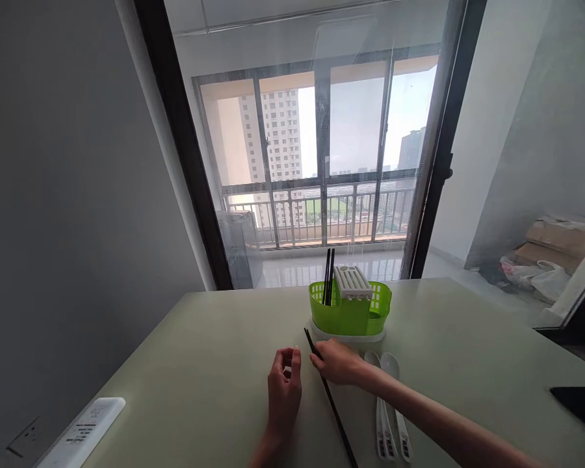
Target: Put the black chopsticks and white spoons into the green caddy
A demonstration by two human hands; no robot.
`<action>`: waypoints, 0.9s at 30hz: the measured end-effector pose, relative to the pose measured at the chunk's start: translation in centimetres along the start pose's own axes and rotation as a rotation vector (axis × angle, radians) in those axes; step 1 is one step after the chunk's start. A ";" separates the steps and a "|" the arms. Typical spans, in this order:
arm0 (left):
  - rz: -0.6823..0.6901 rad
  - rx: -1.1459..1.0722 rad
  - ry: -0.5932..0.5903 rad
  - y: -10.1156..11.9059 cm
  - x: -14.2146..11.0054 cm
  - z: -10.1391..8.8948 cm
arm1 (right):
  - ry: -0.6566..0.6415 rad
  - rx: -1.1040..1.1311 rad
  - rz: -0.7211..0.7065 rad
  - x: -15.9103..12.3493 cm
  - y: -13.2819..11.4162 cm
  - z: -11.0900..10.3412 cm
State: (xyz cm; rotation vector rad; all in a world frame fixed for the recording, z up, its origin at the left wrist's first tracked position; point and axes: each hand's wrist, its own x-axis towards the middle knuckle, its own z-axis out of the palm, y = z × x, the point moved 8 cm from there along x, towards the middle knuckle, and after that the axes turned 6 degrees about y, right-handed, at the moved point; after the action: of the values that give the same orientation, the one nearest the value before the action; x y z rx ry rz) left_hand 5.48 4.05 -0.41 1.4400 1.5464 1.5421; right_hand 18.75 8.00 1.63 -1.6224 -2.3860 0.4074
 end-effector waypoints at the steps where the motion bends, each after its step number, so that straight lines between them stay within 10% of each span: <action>1: -0.003 -0.012 -0.016 0.1 0.0 0.1 | 0.026 0.017 -0.024 -0.1 -0.2 -1.0; 9: 0.110 -0.071 -0.373 2.1 -1.9 2.8 | 0.443 0.388 -0.331 -3.1 -1.8 -9.7; 27: 0.104 0.011 -0.438 1.8 -2.1 3.6 | 0.375 0.409 -0.390 -5.8 -0.4 -9.1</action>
State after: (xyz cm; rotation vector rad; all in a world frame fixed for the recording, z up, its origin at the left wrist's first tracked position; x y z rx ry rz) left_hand 9.93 3.16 -0.17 1.7460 1.2351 1.1678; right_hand 23.62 3.39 10.10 -0.9353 -2.0901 0.4331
